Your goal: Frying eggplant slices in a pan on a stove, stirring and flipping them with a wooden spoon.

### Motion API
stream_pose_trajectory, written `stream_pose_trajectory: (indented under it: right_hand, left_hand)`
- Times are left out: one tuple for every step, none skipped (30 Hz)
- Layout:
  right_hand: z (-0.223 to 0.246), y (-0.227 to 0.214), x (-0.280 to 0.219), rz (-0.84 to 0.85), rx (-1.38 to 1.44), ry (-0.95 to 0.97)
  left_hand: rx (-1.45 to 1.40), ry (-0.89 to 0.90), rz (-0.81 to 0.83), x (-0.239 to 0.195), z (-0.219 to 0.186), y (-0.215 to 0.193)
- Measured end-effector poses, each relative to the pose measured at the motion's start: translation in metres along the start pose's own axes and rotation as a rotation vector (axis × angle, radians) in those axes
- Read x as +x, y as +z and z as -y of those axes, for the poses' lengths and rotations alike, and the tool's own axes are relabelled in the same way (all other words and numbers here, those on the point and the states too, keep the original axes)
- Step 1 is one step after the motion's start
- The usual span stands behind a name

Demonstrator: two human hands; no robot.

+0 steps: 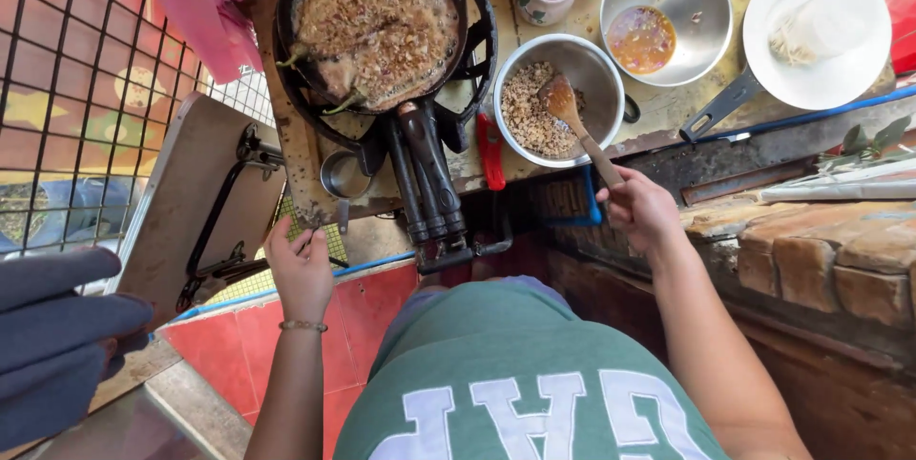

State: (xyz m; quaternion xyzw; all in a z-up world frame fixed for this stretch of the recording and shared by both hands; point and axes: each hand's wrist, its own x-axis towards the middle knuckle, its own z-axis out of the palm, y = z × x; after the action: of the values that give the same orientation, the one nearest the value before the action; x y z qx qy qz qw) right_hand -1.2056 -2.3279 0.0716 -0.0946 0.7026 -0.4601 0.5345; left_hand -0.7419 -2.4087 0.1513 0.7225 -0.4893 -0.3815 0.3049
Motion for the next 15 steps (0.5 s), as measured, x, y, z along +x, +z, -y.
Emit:
stream_pose_trajectory:
  right_hand:
    - [-0.010, -0.005, 0.003, -0.032, -0.057, -0.050]
    - [-0.020, -0.009, 0.005, -0.063, -0.114, -0.100]
    - [-0.018, -0.007, 0.000, -0.063, -0.116, -0.099]
    - [-0.017, -0.005, -0.006, -0.066, -0.044, -0.052]
    - [-0.016, 0.001, -0.008, -0.057, 0.027, -0.005]
    - [-0.019, -0.004, -0.008, -0.045, 0.023, -0.005]
    - [-0.022, -0.008, -0.007, -0.049, 0.074, 0.004]
    - [-0.026, -0.011, -0.006, -0.052, 0.124, 0.015]
    - [-0.028, -0.011, -0.009, -0.040, 0.121, 0.015]
    - [-0.031, -0.012, -0.011, -0.083, 0.029, -0.024]
    - [-0.032, -0.016, -0.016, -0.137, -0.061, -0.063]
    - [-0.026, -0.011, -0.022, -0.134, -0.064, -0.064]
    - [-0.021, -0.008, -0.030, -0.144, -0.057, -0.119]
    - [-0.016, -0.004, -0.038, -0.153, -0.051, -0.174]
    - [-0.009, 0.000, -0.043, -0.148, -0.054, -0.175]
  left_hand:
    - [-0.008, 0.036, 0.006, 0.007, -0.004, 0.004]
    - [-0.016, 0.073, 0.012, 0.015, -0.007, 0.007]
    - [-0.017, 0.070, 0.011, 0.022, -0.012, 0.010]
    - [-0.031, 0.111, -0.002, 0.029, -0.016, 0.013]
    - [-0.044, 0.152, -0.027, 0.037, -0.019, 0.013]
    - [-0.043, 0.148, -0.040, 0.049, -0.010, 0.018]
    - [-0.048, 0.229, -0.081, 0.061, 0.000, 0.020]
    - [-0.051, 0.310, -0.122, 0.073, 0.010, 0.022]
    - [-0.048, 0.308, -0.134, 0.082, 0.007, 0.018]
    - [-0.035, 0.317, -0.130, 0.090, 0.005, 0.013]
    - [-0.025, 0.328, -0.116, 0.099, 0.001, 0.013]
    - [-0.026, 0.326, -0.119, 0.108, -0.005, 0.011]
    - [-0.006, 0.329, -0.095, 0.116, -0.010, 0.011]
    - [0.015, 0.331, -0.071, 0.123, -0.014, 0.010]
    - [0.013, 0.328, -0.076, 0.133, -0.025, 0.009]
